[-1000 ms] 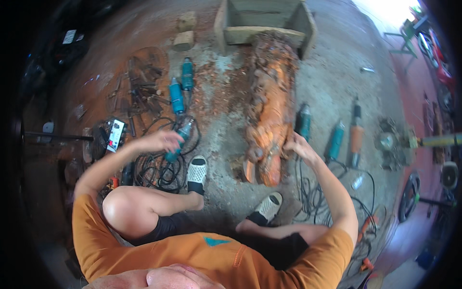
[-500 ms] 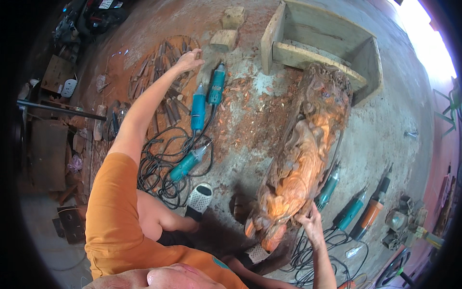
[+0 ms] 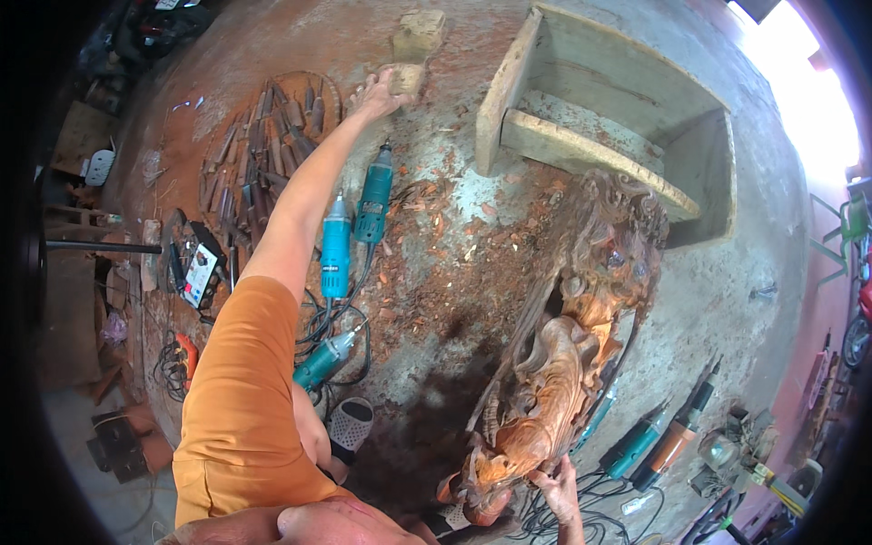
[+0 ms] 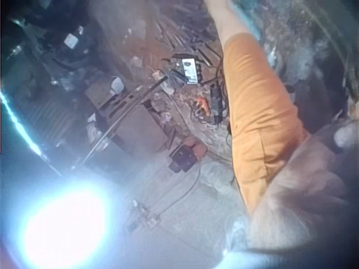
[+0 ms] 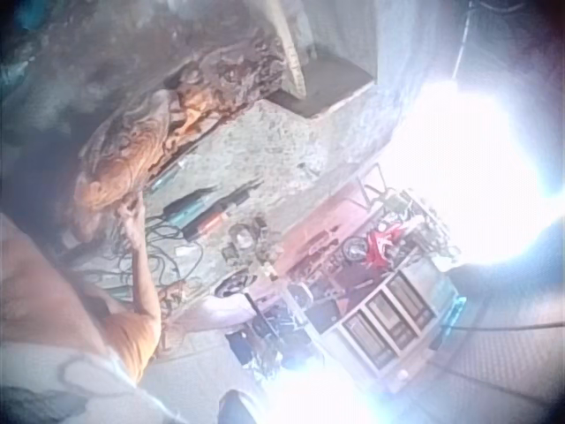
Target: The person uses a handheld rotary tool to carve details into a large piece of wood. They hold the tool with both hands and move it along the surface, occasionally pausing to inspect the work.
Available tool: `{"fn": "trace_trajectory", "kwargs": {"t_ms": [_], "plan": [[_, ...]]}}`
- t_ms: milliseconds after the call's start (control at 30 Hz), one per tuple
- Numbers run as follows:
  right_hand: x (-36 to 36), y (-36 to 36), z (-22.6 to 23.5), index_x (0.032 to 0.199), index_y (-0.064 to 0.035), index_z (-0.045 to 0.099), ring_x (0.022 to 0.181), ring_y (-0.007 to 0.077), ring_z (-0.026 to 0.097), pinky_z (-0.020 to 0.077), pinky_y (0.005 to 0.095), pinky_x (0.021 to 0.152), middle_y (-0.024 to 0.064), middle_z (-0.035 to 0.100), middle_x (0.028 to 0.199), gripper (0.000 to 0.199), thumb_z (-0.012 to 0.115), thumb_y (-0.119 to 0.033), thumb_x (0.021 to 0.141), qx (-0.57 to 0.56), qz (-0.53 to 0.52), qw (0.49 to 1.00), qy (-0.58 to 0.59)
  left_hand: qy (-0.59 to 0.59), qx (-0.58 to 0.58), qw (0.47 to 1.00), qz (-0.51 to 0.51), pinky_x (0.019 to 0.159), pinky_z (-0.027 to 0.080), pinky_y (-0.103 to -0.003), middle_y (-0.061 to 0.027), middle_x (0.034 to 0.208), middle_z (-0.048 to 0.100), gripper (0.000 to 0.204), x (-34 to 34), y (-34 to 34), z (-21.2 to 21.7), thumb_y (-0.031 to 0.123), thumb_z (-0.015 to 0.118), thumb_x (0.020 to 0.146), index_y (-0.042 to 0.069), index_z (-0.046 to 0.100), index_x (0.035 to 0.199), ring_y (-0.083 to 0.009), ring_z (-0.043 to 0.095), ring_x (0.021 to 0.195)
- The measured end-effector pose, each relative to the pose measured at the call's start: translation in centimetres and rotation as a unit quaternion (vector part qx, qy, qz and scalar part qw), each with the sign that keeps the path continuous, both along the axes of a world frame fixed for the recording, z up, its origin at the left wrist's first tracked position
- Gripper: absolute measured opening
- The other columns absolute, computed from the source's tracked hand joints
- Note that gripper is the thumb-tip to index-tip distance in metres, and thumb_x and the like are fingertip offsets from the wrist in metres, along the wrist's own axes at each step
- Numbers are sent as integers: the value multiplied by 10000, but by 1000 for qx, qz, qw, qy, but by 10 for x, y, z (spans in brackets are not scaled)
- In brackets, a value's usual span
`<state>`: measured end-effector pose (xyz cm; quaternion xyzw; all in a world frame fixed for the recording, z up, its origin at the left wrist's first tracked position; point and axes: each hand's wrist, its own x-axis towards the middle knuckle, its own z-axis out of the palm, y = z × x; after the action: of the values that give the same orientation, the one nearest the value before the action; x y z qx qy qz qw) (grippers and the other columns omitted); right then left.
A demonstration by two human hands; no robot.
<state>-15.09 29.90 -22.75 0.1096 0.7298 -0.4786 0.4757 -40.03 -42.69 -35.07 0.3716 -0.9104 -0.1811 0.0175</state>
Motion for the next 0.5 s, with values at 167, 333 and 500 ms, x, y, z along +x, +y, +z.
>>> {"fn": "trace_trajectory", "kwargs": {"t_ms": [167, 333, 500], "plan": [[-2, -1, 0, 1186, 21, 522, 949, 149, 608, 477, 301, 866, 61, 655, 1058, 487, 714, -30, 742, 21, -4, 1000, -2, -11, -48, 999, 14, 1106, 208, -635, -176, 1567, 176, 986, -12, -4, -21, 611, 752, 683, 334, 257, 1490, -519, 215, 1385], [-4, -5, 0, 1181, 23, 522, 962, 155, 602, 468, 302, 878, 64, 649, 1067, 484, 718, -49, 745, 35, 4, 999, -11, -36, -51, 998, 21, 1093, 294, -593, -176, 1547, 208, 959, -11, -9, -12, 549, 769, 685, 335, 275, 1478, -512, 255, 1367], [-6, -15, 10, 1174, 21, 536, 950, 144, 609, 476, 296, 871, 56, 654, 1062, 433, 698, -9, 773, 19, 19, 1000, -6, 25, 118, 993, 14, 1087, 332, -567, -186, 1542, 215, 1027, -1, 6, 24, 496, 771, 658, 222, 251, 1500, -444, 278, 1384]]}}
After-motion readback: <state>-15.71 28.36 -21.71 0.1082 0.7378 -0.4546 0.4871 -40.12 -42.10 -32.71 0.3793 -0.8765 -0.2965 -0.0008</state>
